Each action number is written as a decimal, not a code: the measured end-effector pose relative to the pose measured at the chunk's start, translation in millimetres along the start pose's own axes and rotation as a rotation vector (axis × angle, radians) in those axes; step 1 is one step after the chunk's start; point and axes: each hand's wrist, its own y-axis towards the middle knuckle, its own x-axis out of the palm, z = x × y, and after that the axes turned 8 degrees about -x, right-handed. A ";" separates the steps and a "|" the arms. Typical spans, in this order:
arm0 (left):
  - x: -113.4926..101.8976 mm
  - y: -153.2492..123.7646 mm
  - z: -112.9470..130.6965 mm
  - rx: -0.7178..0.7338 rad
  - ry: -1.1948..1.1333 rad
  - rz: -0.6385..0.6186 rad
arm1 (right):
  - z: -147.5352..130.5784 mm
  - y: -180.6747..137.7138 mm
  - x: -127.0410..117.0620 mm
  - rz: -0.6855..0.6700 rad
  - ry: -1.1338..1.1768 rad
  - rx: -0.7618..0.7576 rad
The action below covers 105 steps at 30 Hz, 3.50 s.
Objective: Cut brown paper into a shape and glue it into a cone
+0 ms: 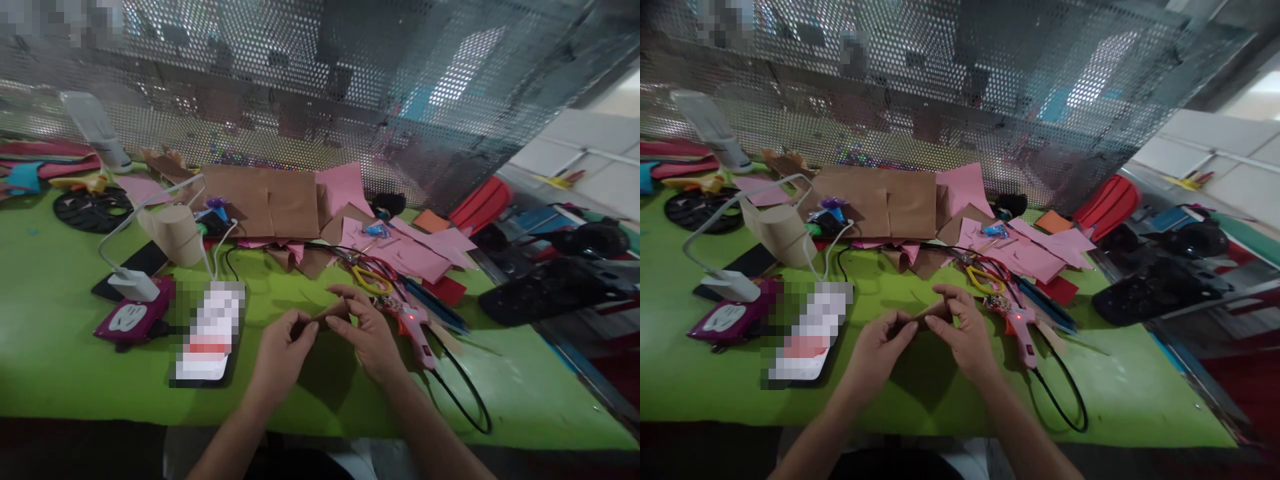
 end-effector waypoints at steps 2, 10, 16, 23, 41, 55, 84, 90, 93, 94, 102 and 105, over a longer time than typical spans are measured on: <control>0.4 0.6 -0.2 0.003 0.003 0.013 | -0.7 0.4 0.0 0.003 -0.011 0.002; -0.6 -1.5 3.1 -0.033 0.015 -0.018 | -1.7 -0.9 0.3 0.026 -0.060 -0.004; -2.6 -2.6 4.6 -0.057 -0.039 0.011 | 8.3 -2.2 -2.6 0.150 0.036 0.014; -2.1 -2.0 5.8 -0.057 -0.053 0.014 | 12.4 -3.8 -2.9 0.156 0.102 0.015; -3.1 -2.3 7.2 -0.099 -0.273 0.045 | -2.6 -7.8 -2.8 0.093 -0.132 -0.122; -4.3 -2.8 0.2 -0.069 -0.110 0.018 | -9.8 -24.1 -9.4 0.153 -0.164 -0.129; -9.3 -10.6 -0.9 -0.095 -0.477 0.015 | -27.4 -17.0 16.8 0.039 0.216 0.188; -14.2 -8.8 -4.8 -0.037 -0.294 -0.107 | -31.8 -20.3 -5.7 0.012 0.194 0.093; -13.2 -11.4 -1.6 0.032 -0.106 -0.221 | -32.0 -16.0 -13.4 0.029 0.044 0.019; -12.2 -12.7 -0.6 0.044 -0.070 -0.245 | -31.5 -15.0 -13.8 0.009 0.018 0.022; -10.7 -24.2 -0.4 -0.007 -0.402 -0.250 | -17.9 -23.9 -5.9 0.185 0.311 0.210; -11.2 -25.9 -1.3 -0.024 -0.489 -0.301 | -14.9 -28.6 -4.2 0.213 0.444 0.268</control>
